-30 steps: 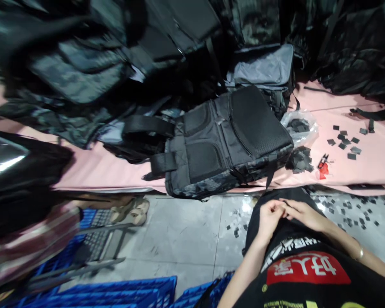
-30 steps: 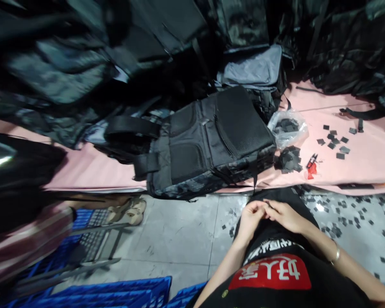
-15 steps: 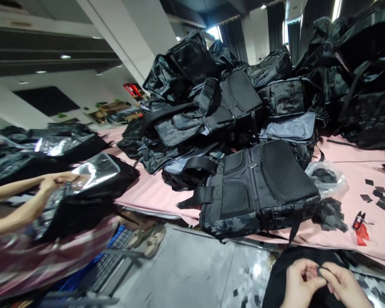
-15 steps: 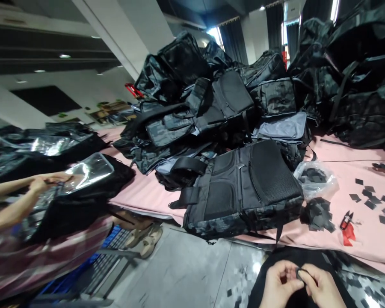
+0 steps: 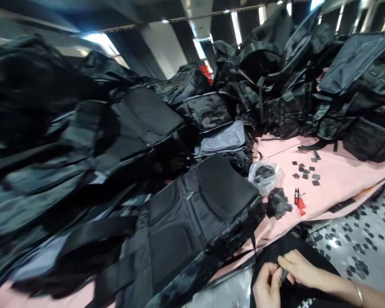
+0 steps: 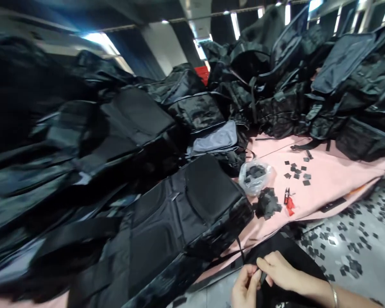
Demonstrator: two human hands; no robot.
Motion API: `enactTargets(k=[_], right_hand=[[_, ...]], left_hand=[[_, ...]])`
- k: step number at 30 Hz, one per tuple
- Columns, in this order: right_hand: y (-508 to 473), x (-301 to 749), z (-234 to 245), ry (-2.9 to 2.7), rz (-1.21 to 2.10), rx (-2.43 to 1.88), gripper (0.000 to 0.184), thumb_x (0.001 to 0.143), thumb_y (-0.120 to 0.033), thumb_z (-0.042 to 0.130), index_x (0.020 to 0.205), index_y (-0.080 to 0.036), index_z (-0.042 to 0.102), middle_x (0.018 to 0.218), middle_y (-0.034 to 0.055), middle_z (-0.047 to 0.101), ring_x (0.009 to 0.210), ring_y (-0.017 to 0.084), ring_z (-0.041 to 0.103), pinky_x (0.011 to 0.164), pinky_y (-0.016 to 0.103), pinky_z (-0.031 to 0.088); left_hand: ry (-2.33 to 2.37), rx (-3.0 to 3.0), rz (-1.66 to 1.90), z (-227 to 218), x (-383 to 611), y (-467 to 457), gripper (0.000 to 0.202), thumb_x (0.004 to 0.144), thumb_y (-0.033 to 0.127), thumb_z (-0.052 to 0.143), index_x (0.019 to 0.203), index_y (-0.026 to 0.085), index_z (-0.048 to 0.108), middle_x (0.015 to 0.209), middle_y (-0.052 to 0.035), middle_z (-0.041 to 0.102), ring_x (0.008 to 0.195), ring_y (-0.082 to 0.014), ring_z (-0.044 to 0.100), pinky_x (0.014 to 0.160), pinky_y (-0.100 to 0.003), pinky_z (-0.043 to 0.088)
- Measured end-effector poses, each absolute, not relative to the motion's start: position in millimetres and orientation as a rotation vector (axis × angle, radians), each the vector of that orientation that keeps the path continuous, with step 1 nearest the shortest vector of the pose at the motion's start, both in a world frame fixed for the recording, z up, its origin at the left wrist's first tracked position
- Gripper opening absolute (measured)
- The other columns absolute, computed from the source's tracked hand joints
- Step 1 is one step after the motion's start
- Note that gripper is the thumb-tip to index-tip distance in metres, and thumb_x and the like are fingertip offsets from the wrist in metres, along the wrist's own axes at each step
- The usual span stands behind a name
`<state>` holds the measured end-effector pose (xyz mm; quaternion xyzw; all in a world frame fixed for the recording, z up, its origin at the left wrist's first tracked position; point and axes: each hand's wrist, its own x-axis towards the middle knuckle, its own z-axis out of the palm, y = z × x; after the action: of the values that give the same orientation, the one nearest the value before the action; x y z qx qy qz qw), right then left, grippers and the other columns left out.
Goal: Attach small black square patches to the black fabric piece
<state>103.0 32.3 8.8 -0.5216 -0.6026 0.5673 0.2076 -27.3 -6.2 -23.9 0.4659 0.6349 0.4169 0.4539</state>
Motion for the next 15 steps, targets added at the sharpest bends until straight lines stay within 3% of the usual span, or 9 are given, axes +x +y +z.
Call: enactTargets(k=[3,9,15], right_hand=[[30.0,106.5,19.1,-1.679,1.589,-1.419,0.056,0.088,-0.050,0.029,0.047,-0.015,0.046,0.040,-0.0025,0.044,0.032,0.005,0.038,0.039,0.017,0.031],[29.7,113.7,23.7,-1.526,1.670,-1.292,0.008,0.074,-0.023,0.053,0.072,-0.016,0.053,0.045,-0.0063,0.048,0.041,0.009,0.052,0.040,0.016,0.037],[30.0,114.6,11.6,-1.259,1.814,-1.229,0.009,0.069,-0.020,0.054,0.070,-0.012,0.056,0.047,-0.0031,0.054,0.043,0.011,0.058,0.041,0.017,0.042]], left_hand=[[1.722,1.424,1.021,-24.9,-30.9,-2.4,0.039,0.076,0.055,0.046,0.065,0.019,0.055,0.058,-0.0015,0.056,0.056,-0.0153,0.054,0.054,-0.024,0.042],[1.808,1.621,1.092,-23.6,-23.0,0.5,0.038,0.083,0.051,0.035,0.068,0.022,0.055,0.060,-0.0035,0.058,0.058,-0.0178,0.056,0.058,-0.026,0.041],[1.843,1.702,1.058,-18.7,-13.9,1.2,0.039,0.085,0.049,0.034,0.061,0.023,0.051,0.054,-0.0024,0.052,0.053,-0.0166,0.051,0.056,-0.026,0.037]])
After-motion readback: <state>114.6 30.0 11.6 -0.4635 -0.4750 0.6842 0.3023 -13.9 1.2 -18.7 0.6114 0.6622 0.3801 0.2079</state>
